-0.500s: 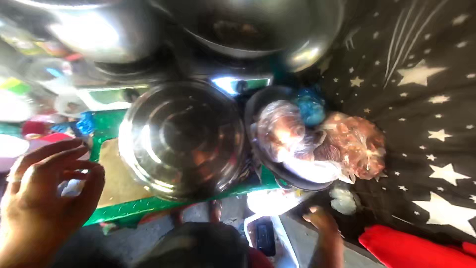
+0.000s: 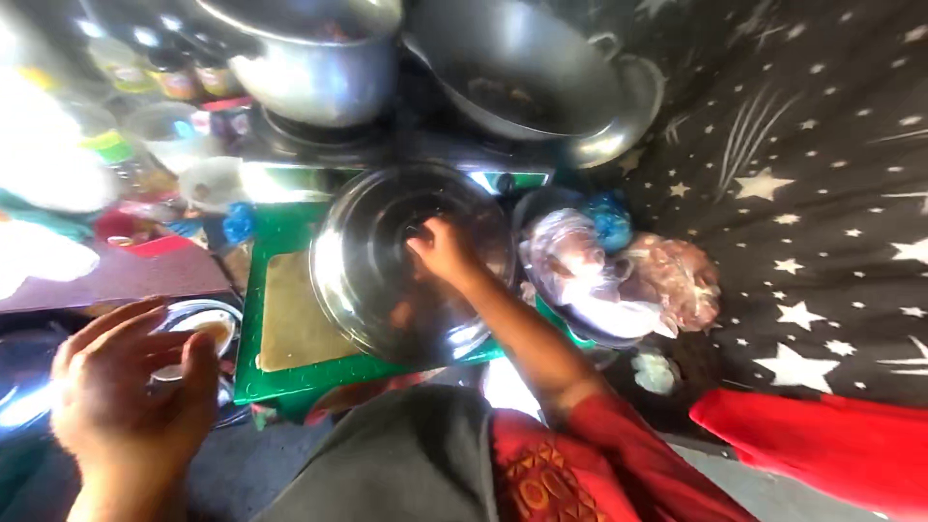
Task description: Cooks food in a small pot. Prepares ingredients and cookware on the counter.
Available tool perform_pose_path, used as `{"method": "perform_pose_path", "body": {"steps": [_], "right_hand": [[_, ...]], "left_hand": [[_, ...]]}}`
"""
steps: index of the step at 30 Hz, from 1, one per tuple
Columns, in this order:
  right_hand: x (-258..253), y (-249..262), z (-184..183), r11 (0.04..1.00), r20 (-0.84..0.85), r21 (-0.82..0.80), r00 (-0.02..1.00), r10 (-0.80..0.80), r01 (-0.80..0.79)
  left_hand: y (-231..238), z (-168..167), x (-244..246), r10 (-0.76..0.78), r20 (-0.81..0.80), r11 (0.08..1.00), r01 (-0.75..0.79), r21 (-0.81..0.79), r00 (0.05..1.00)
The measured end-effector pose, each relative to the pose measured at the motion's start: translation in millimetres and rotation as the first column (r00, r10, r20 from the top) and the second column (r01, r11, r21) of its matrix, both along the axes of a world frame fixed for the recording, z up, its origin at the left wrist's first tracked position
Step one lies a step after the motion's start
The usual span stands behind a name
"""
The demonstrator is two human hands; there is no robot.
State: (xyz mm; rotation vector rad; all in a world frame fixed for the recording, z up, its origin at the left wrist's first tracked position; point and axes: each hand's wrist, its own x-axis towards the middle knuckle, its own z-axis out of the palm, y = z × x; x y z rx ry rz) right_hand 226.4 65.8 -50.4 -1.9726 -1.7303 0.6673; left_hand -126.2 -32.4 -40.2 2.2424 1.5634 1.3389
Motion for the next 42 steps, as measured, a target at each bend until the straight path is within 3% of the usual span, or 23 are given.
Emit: {"method": "perform_pose_path", "body": {"steps": [3,7,10,12,15,18,22,27,33,37,39,42], "right_hand": [[-24.6,9.1,0.9,0.997,0.054,0.043,0.997,-0.060,0.058],[-34.0,-22.7,39.6,0.903,0.061,0.430,0.997,-0.036,0.006],[-7.7,-48.4,90.8,0.768,0.101,0.639,0.994,-0.039,-0.034],[32.5,-67.3,123.3,0.738,0.157,0.673,0.984,-0.084,-0.044],[113.6,-103.4,156.2,0.793,0.258,0.608,0.939,-0.227,0.025],[198.9,-124.5,156.1,0.854,0.247,0.478,0.901,-0.357,0.207],[271.4,-115.3,120.9,0.845,0.228,0.289,0.825,-0.518,0.450],[319.0,-78.4,59.9,0.806,0.255,0.151,0.765,-0.591,0.573],[309.1,-45.8,35.7,0.799,0.445,0.090,0.694,-0.566,0.594],[282.9,-14.4,40.9,0.803,0.726,0.066,0.524,-0.446,0.592],[214.2,0.9,52.3,0.903,0.625,0.153,0.668,-0.403,0.402],[72.0,33.4,59.0,0.998,0.423,0.058,0.905,-0.029,0.005]], "left_hand": [[-4.7,2.0,-7.0,0.039,0.031,0.999,-0.039,0.011,0.999],[6.3,-6.2,-7.6,-0.040,0.012,0.995,0.039,0.093,0.999],[20.9,-11.1,-1.0,-0.085,-0.003,0.990,0.084,0.117,0.996],[23.9,2.1,18.3,-0.109,-0.009,0.983,0.109,0.147,0.994],[17.9,24.6,47.1,-0.132,-0.014,0.977,0.132,0.168,0.991],[17.1,22.6,56.2,-0.140,0.016,0.976,0.135,0.172,0.990],[11.3,13.6,55.6,-0.100,0.010,0.991,0.098,0.091,0.995],[5.3,20.6,63.3,-0.053,-0.052,0.997,0.055,0.049,0.997],[4.4,19.7,40.7,-0.013,-0.193,1.000,0.008,-0.024,0.981],[-0.5,5.3,-7.0,0.095,-0.179,0.981,-0.123,-0.150,0.979],[-2.3,-4.2,-34.8,0.159,-0.141,0.960,-0.186,-0.210,0.977],[-3.6,-10.0,-79.6,0.230,-0.127,0.937,-0.254,-0.240,0.965]]}}
